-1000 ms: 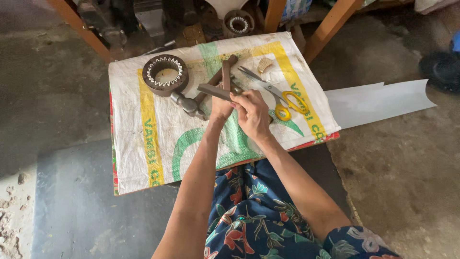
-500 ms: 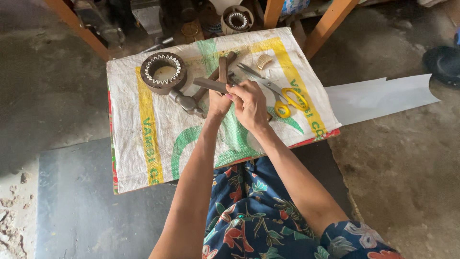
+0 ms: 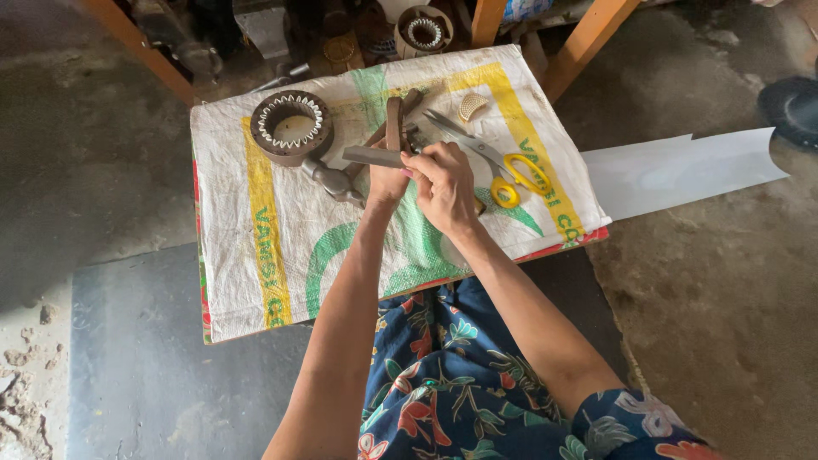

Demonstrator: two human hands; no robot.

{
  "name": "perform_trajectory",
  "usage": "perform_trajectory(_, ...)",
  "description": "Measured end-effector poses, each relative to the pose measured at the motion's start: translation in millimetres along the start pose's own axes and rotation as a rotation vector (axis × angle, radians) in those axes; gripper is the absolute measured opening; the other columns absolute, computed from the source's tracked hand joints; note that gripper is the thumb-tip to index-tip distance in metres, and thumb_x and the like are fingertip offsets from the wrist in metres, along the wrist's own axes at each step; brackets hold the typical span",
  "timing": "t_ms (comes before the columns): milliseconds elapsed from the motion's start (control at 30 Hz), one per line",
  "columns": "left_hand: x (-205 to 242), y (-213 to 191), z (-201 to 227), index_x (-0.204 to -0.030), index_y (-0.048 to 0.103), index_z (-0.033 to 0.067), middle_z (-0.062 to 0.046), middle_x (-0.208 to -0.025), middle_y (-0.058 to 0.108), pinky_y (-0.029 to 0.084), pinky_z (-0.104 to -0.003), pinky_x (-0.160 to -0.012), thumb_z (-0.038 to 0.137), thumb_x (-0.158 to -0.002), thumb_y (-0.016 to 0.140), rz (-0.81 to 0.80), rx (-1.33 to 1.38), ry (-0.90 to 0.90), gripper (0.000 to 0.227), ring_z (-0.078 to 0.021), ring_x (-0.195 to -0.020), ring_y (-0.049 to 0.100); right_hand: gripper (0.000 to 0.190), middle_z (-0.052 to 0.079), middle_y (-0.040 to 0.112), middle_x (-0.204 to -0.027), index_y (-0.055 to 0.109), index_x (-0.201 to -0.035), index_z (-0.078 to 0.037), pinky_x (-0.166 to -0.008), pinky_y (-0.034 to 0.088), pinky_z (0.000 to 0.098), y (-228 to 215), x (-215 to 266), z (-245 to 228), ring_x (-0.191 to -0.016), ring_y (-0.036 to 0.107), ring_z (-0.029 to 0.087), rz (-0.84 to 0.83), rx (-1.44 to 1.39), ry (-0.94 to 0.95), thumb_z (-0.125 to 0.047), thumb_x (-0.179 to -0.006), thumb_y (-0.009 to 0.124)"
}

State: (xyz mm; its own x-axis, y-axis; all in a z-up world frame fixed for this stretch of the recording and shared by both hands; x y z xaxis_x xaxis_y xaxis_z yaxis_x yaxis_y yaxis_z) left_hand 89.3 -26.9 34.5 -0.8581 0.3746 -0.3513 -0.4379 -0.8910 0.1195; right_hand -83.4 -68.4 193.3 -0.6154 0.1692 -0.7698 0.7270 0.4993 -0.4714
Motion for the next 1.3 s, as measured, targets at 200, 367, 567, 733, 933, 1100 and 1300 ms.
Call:
perform_trajectory(200,-2.7,0.9,0.2,-0.084,0.059,0.0020,0.001,-0.074,0.059,0.046,-0.030,-0.060,0.011,-0.083,0.069,0.020,-0.099,0.031,0.013,-0.0073,-0.070,0.050,0.019,0.008,0.066,-0.091,0.076,-0.107,-0.007,-0.070,0.052,0.0387,0.6,2.0,7.7,-0.084,0.064,0.026,-0.022,-0.109,0.083,0.002,-0.090,0.075)
perform_trajectory(367,-0.7,1.7,-1.7,-0.085,0.060,0.0004,-0.001,-0.073,0.059,0.045,-0.031,-0.060,0.011,-0.085,0.068,-0.017,0.029,-0.029,0.014,-0.0076,-0.071,0.048,0.020,0.009,0.067,-0.090,0.077,-0.105,-0.005,-0.071,0.052,0.0406,0.5,0.0,2.5,-0.083,0.065,0.028,-0.020,-0.027,0.000,0.005,-0.088,0.073)
perform_trajectory(567,2.4,3.0,14.1,-0.083,0.060,0.0021,0.002,-0.074,0.059,0.044,-0.029,-0.059,0.007,-0.083,0.068,-0.005,0.085,-0.034,0.010,-0.0068,-0.070,0.049,0.020,0.009,0.067,-0.092,0.074,-0.110,-0.005,-0.065,0.054,0.0357,4.9,-0.9,4.1,-0.080,0.067,0.025,-0.046,-0.073,0.037,0.004,-0.093,0.068)
perform_trajectory(733,5.0,14.4,31.4,-0.081,0.067,0.0010,0.001,-0.073,0.066,0.047,-0.028,-0.059,-0.002,-0.077,0.072,-0.048,0.132,-0.070,0.006,-0.0084,-0.066,0.058,0.009,0.010,0.068,-0.074,0.067,-0.094,-0.003,-0.059,0.049,0.0368,-1.6,-3.6,27.2,-0.066,0.066,0.024,-0.084,-0.056,0.222,-0.008,-0.102,0.066)
perform_trajectory(933,6.2,18.6,38.3,-0.086,0.070,0.0037,0.005,-0.075,0.064,0.044,-0.025,-0.060,-0.004,-0.076,0.074,-0.072,0.153,-0.062,0.014,-0.0055,-0.065,0.055,0.019,0.008,0.067,-0.064,0.065,-0.090,-0.004,-0.053,0.048,0.0342,2.1,-30.1,54.0,-0.056,0.066,0.020,-0.132,-0.214,0.323,-0.015,-0.104,0.061)
perform_trajectory(1100,1.8,15.8,27.4,-0.085,0.068,0.0044,0.006,-0.074,0.061,0.043,-0.025,-0.058,-0.004,-0.075,0.073,-0.052,0.131,-0.048,0.014,-0.0041,-0.064,0.051,0.028,0.015,0.064,-0.064,0.066,-0.079,0.000,-0.053,0.045,0.0410,23.8,-59.9,60.2,-0.053,0.061,0.026,-0.287,-0.072,0.205,-0.020,-0.096,0.074)
perform_trajectory(1300,1.3,16.8,14.1,-0.088,0.068,0.0024,0.004,-0.078,0.066,0.047,-0.024,-0.061,-0.002,-0.077,0.073,-0.060,0.152,-0.026,0.013,-0.0037,-0.069,0.056,0.029,0.016,0.065,-0.065,0.068,-0.079,-0.003,-0.051,0.044,0.0444,23.0,-53.1,56.9,-0.053,0.062,0.030,-0.198,0.017,0.189,-0.025,-0.096,0.074)
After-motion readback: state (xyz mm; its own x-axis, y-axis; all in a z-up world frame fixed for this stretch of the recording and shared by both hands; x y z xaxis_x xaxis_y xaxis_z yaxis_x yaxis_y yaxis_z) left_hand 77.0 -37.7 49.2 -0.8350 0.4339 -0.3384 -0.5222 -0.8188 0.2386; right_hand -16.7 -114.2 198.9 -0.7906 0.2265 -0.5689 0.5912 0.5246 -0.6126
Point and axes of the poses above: each hand's wrist, its own x-axis away from the middle knuckle, its own y-axis out of the palm, z = x × y, the point moved 9 cm from there along -x, towards the middle knuckle
